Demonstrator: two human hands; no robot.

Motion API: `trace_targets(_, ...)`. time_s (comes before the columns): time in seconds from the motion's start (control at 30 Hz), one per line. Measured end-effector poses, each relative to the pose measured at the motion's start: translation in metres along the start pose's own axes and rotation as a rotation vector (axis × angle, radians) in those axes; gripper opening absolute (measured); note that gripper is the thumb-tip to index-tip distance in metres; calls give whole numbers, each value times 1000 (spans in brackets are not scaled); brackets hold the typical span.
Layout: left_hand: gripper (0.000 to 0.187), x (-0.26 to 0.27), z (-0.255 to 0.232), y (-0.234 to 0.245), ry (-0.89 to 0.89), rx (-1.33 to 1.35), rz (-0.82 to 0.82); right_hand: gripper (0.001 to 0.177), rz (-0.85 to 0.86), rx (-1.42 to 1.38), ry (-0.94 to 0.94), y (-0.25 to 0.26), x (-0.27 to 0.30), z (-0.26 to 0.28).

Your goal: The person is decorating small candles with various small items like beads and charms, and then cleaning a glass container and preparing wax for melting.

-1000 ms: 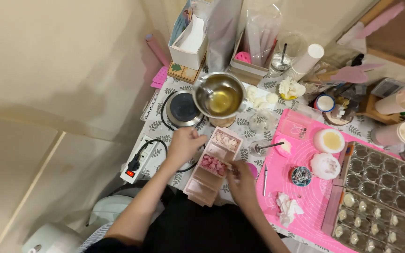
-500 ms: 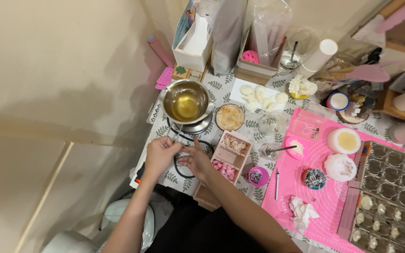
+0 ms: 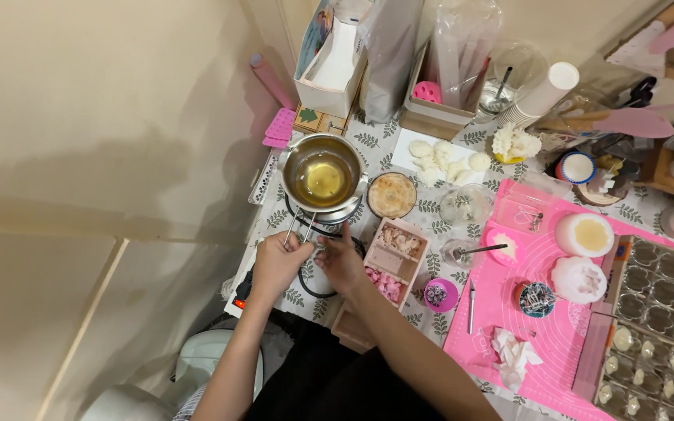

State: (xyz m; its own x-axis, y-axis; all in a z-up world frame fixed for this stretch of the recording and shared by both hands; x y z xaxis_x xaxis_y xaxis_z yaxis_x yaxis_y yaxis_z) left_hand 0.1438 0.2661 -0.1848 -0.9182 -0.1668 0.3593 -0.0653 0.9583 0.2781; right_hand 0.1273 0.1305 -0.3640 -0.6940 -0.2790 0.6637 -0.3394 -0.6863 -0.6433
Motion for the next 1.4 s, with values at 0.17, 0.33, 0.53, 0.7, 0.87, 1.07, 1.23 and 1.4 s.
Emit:
trace_targets(0.17, 39, -6, 0, 4, -28, -47, 8, 84, 23, -35, -26, 12, -19, -5)
trace_targets(0.33, 37, -4, 0, 6, -31, -63, 33, 87, -66, -24, -91, -33, 23, 16)
trace_targets(0.53, 37, -1, 1, 5, -19, -91, 91, 88, -110, 13, -23, -6, -2, -5)
trace_targets(0.7, 33, 3, -11, 3, -21, -95, 119, 92, -137, -42, -82, -21, 9, 0)
trace_targets(0.87, 23, 6, -16, 8, -50, -230, 127, 89, -58, 67, -26, -25, 23, 5)
trace_targets(1.07, 79, 32, -70, 5, -474, -524, -46, 63, -1, 338, 121, 1, 88, 34)
trace_targets(1.23, 83, 81, -97, 14, -761, -71, -270, 34, 17, 664, 295, 47, 189, 87)
trace_targets(1.4, 40, 115, -116, -37, -995, -380, -181, 38, -572, 1117, 447, 140, 261, 133)
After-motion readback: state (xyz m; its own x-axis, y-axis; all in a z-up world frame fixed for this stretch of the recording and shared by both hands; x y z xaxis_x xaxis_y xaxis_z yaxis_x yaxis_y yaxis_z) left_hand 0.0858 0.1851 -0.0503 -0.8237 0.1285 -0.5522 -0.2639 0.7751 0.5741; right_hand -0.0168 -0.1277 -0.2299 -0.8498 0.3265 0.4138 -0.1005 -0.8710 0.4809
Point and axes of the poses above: each hand's wrist, its own x-axis away from the middle knuckle, its own y-axis out of the back of the hand, z = x × y, the point moved 6 cm from there along -x, towards the middle knuckle, and after that the axes turned 8 degrees about x, right-handed, at the moved point
